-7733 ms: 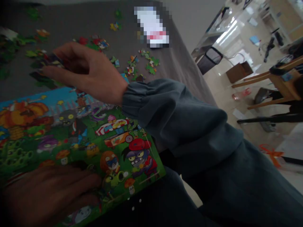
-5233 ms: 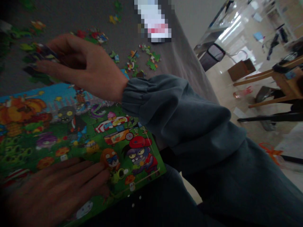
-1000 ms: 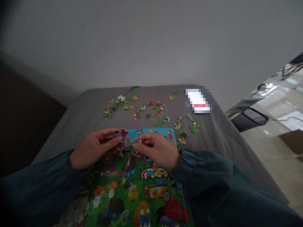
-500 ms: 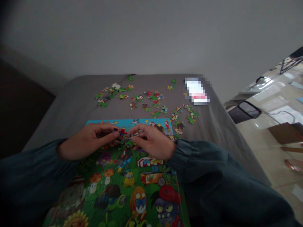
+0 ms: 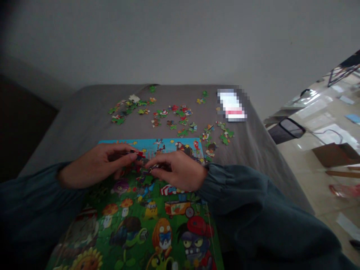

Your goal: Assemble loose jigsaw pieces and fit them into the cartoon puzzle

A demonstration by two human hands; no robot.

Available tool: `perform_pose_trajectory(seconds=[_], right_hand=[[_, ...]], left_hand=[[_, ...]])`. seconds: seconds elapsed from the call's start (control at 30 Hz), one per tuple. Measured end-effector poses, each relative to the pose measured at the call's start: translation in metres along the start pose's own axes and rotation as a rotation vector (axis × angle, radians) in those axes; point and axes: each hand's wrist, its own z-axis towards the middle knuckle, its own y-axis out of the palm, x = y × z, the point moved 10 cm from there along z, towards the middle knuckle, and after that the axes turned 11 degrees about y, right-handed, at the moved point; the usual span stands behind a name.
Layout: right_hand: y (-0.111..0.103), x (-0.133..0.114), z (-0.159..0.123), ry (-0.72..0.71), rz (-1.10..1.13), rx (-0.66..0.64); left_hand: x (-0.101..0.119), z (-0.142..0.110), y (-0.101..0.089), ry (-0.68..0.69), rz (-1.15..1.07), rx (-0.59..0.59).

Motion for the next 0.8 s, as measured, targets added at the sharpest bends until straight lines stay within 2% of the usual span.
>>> perform_pose_trajectory(seconds=[0.27, 0.47, 0.67, 0.8], right_hand=[[-0.009, 0.004, 0.001, 0.043, 0.052, 0.039], [-0.025, 0.003, 0.004, 0.002, 0.007, 0.153], [-0.027, 0.008, 0.005, 0.038, 0.014, 0.173], [-0.030, 0.005, 0.005, 0.021, 0.001, 0.200]], left_hand=[[-0.003, -0.001, -0.008, -0.001, 0.035, 0.034], [-0.003, 0.002, -0.003, -0.015, -0.077, 0.039], [-0.002, 0.001, 0.003, -0.004, -0.075, -0.004], [-0.004, 0.001, 0.002, -0.013, -0.101, 0.037]])
